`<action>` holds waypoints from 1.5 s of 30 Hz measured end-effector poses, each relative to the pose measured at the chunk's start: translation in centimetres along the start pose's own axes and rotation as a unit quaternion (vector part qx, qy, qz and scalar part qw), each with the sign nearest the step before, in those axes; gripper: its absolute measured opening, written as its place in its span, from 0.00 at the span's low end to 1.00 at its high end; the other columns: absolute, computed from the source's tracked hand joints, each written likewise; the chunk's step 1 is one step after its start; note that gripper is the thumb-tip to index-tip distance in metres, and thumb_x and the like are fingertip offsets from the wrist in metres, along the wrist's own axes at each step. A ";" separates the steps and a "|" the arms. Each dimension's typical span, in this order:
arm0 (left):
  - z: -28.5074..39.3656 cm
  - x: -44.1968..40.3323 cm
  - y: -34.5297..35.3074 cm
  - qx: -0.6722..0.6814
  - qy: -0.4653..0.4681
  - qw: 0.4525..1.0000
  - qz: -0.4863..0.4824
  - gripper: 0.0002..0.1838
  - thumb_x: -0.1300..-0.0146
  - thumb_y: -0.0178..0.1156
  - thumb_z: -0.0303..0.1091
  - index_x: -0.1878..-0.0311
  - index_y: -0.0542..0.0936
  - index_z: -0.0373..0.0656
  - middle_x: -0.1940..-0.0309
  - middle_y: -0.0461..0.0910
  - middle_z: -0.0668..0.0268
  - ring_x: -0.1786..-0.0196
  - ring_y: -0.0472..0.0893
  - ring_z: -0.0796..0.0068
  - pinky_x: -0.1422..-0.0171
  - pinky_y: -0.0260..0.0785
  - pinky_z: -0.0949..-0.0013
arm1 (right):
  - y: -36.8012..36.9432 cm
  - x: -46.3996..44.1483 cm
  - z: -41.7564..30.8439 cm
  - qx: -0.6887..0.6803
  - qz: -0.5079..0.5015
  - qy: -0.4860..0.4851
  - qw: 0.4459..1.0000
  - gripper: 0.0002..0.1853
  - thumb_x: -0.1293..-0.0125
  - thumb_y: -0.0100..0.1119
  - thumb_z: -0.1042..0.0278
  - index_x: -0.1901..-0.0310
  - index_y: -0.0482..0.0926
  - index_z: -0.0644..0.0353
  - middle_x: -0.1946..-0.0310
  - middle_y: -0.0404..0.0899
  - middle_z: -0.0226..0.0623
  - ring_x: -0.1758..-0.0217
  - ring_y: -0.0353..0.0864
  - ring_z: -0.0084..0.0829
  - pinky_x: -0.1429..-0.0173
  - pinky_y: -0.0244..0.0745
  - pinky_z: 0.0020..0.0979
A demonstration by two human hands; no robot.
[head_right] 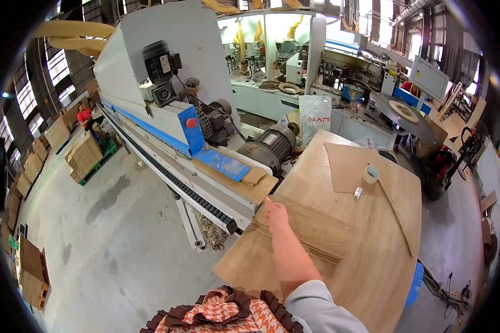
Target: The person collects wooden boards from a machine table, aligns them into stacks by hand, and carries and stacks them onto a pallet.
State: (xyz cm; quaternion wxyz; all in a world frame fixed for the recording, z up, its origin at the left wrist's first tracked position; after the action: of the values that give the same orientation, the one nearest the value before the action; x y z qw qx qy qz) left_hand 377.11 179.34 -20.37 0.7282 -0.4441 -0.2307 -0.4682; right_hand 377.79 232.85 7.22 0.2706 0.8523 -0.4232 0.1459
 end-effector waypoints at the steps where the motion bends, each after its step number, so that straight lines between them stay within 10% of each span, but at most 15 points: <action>1: -0.1 0.1 -0.1 0.000 -0.004 1.000 0.000 0.27 0.47 0.54 0.45 0.46 0.69 0.41 0.52 0.73 0.58 0.50 0.72 0.61 0.48 0.65 0.63 | 0.8 -0.6 0.2 0.005 -0.028 0.021 0.999 0.13 0.43 0.58 0.59 0.65 0.66 0.55 0.77 0.66 0.29 0.77 0.66 0.24 0.73 0.65 0.28; 8: -0.5 0.5 -0.3 -0.003 -0.015 1.000 0.001 0.27 0.48 0.55 0.45 0.46 0.69 0.41 0.53 0.73 0.57 0.51 0.73 0.61 0.49 0.66 0.64 | -0.2 -3.5 0.6 -0.083 -0.037 0.009 0.996 0.09 0.45 0.58 0.67 0.67 0.67 0.55 0.81 0.67 0.29 0.78 0.68 0.26 0.75 0.64 0.30; 24: 2.4 -1.7 -1.5 -0.067 0.013 0.998 -0.019 0.27 0.49 0.55 0.44 0.47 0.71 0.41 0.55 0.76 0.57 0.52 0.75 0.63 0.50 0.67 0.65 | -31.1 10.5 -1.1 -0.166 0.205 -0.176 0.948 0.13 0.43 0.47 0.76 0.55 0.64 0.57 0.72 0.72 0.32 0.77 0.73 0.28 0.79 0.70 0.27; 28: 4.4 -1.6 -2.3 -0.097 0.019 0.995 -0.019 0.27 0.50 0.55 0.44 0.47 0.71 0.41 0.55 0.76 0.57 0.53 0.76 0.63 0.51 0.68 0.65 | -32.1 10.3 -0.8 0.076 0.244 -0.198 0.946 0.20 0.44 0.51 0.74 0.49 0.63 0.61 0.68 0.73 0.36 0.69 0.75 0.31 0.66 0.73 0.31; 33: 6.0 -2.0 -1.8 -0.101 -0.003 0.995 0.013 0.28 0.51 0.56 0.45 0.47 0.71 0.42 0.56 0.77 0.57 0.53 0.76 0.63 0.51 0.68 0.66 | -32.4 10.3 -3.9 0.510 0.389 -0.236 0.730 0.29 0.47 0.56 0.67 0.44 0.61 0.67 0.49 0.68 0.49 0.45 0.66 0.42 0.40 0.59 0.36; 39: 5.0 -1.5 -0.6 -0.091 0.117 0.989 0.016 0.27 0.52 0.58 0.47 0.51 0.74 0.41 0.59 0.78 0.56 0.58 0.77 0.63 0.52 0.69 0.67 | -29.5 7.4 -2.8 0.308 0.271 -0.178 0.894 0.35 0.46 0.57 0.57 0.41 0.57 0.69 0.42 0.59 0.54 0.38 0.58 0.46 0.36 0.54 0.38; 45: -1.3 -2.1 2.5 -0.032 0.049 0.998 -0.013 0.26 0.52 0.58 0.47 0.51 0.74 0.41 0.60 0.78 0.57 0.58 0.78 0.63 0.53 0.69 0.67 | -28.0 7.5 -3.1 0.370 0.284 -0.163 0.870 0.34 0.43 0.56 0.60 0.40 0.56 0.69 0.43 0.62 0.50 0.40 0.61 0.43 0.38 0.56 0.35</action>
State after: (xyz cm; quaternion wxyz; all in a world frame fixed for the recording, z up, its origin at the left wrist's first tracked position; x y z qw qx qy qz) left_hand 378.27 179.61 -23.71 0.7179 -0.4407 -0.1858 -0.5058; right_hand 404.69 243.69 3.83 -0.1901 0.7448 -0.6001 0.2213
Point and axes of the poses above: each hand's wrist, its own x-axis away from the middle knuckle, its own y-axis out of the palm, z = x × y, the point moved 7 cm from there along -x, towards the middle knuckle
